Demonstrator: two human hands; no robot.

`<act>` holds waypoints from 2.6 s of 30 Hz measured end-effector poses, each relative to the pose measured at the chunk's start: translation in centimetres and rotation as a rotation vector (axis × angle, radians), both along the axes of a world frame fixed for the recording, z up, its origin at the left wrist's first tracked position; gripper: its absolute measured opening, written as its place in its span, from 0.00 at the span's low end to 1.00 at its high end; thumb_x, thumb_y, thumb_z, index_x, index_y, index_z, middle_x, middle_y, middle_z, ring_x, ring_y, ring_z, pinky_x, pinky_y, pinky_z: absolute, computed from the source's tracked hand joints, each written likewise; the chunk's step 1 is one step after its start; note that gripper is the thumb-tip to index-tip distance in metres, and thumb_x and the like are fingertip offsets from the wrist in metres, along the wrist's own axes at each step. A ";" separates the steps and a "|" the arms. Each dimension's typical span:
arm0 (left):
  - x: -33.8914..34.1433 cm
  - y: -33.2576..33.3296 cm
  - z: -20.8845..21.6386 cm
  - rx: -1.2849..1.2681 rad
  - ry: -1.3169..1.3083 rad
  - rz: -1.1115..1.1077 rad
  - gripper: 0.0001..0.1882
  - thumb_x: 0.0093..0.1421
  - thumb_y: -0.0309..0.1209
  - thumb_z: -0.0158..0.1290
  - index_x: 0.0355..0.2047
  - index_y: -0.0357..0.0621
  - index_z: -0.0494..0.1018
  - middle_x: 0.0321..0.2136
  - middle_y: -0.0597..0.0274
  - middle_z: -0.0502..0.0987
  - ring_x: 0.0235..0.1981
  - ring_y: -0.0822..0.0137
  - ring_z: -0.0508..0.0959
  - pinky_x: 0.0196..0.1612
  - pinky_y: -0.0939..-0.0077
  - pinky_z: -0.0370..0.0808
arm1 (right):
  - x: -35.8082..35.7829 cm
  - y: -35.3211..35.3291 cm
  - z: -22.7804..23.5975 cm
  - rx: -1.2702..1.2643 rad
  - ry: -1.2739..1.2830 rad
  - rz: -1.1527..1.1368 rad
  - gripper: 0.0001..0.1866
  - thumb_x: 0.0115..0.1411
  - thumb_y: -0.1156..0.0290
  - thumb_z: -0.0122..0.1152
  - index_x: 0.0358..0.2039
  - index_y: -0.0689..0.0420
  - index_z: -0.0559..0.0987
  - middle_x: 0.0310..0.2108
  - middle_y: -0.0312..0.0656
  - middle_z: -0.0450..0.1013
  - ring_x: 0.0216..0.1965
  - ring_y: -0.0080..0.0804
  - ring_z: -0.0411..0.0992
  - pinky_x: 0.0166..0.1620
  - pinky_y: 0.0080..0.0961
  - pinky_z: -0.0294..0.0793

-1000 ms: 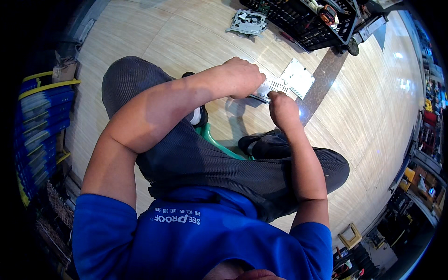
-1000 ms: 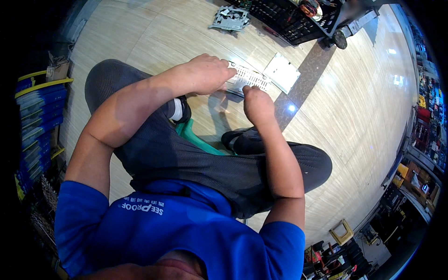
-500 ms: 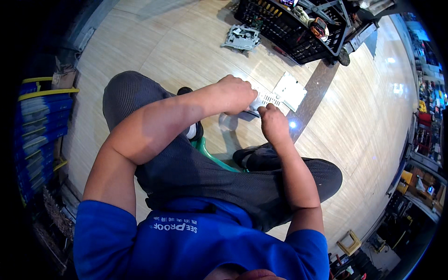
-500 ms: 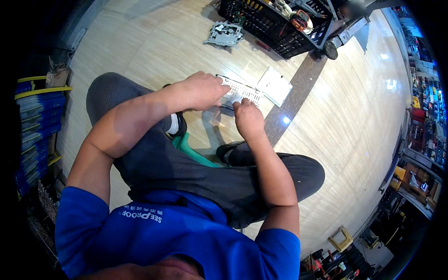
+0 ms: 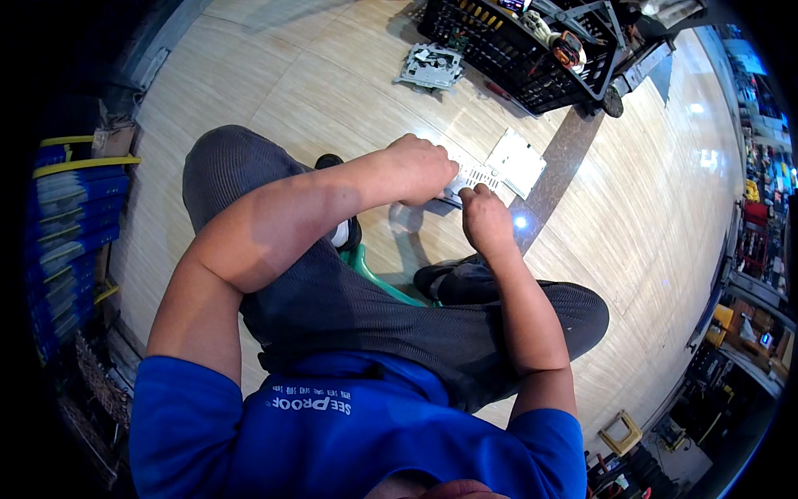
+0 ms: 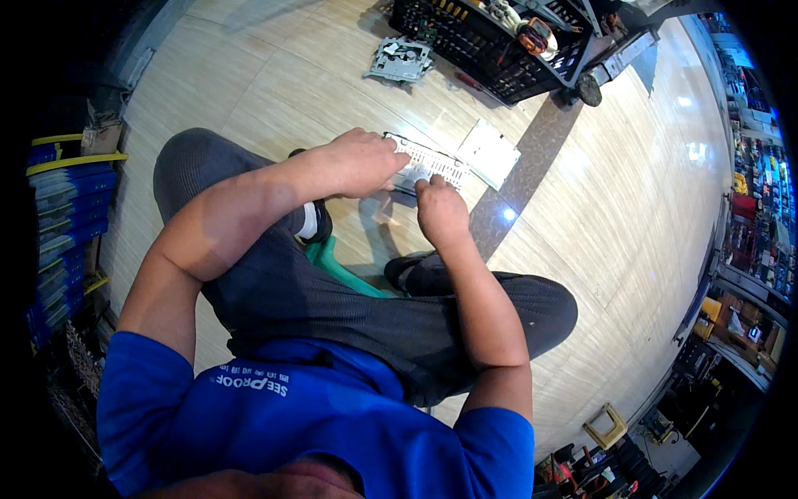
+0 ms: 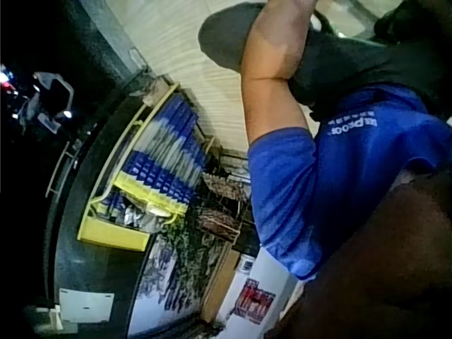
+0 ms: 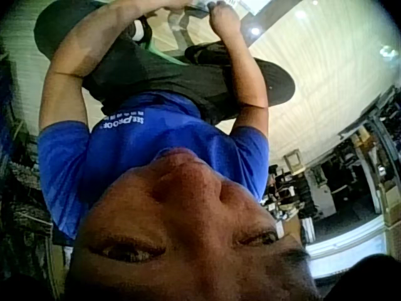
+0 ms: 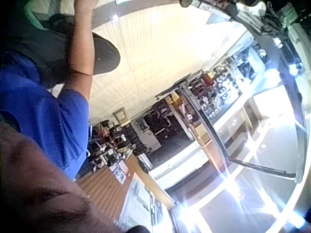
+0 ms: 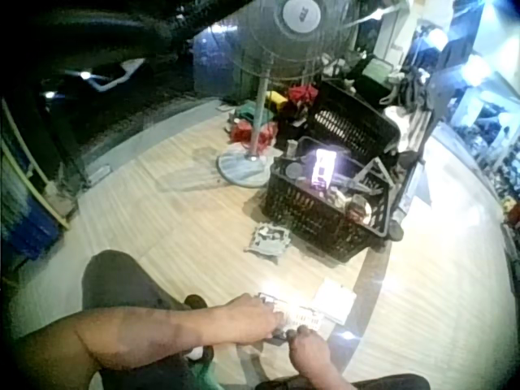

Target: The person is disassembling a metal electronic component by hand while sitting on a stool. They pull apart various sections of the metal housing and handle small internal parts.

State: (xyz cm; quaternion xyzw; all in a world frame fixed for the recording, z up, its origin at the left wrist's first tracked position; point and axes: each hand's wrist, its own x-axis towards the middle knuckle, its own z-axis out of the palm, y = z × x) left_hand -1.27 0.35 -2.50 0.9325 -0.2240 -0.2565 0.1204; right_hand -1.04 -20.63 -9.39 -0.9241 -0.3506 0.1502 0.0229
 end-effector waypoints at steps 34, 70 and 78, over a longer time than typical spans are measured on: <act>-0.2 0.0 -0.2 0.011 -0.011 0.001 0.22 0.60 0.41 0.59 0.50 0.42 0.72 0.44 0.48 0.78 0.47 0.49 0.79 0.50 0.56 0.75 | 0.7 -0.5 -0.9 0.138 0.037 -0.113 0.06 0.60 0.73 0.54 0.34 0.61 0.75 0.33 0.55 0.74 0.34 0.56 0.76 0.38 0.48 0.77; 0.0 -0.1 -0.3 -0.001 0.015 -0.008 0.21 0.60 0.40 0.59 0.48 0.41 0.73 0.43 0.47 0.79 0.46 0.48 0.79 0.49 0.55 0.76 | 0.8 -0.8 -0.4 0.155 0.089 -0.081 0.07 0.59 0.75 0.54 0.37 0.62 0.77 0.34 0.56 0.74 0.35 0.57 0.76 0.39 0.47 0.76; 0.0 -0.1 -0.2 0.007 0.023 -0.006 0.20 0.61 0.41 0.58 0.49 0.42 0.73 0.43 0.47 0.79 0.47 0.49 0.79 0.50 0.55 0.75 | 0.9 -0.8 -0.6 0.134 0.060 -0.023 0.07 0.58 0.76 0.50 0.35 0.62 0.75 0.35 0.55 0.74 0.35 0.54 0.78 0.39 0.45 0.79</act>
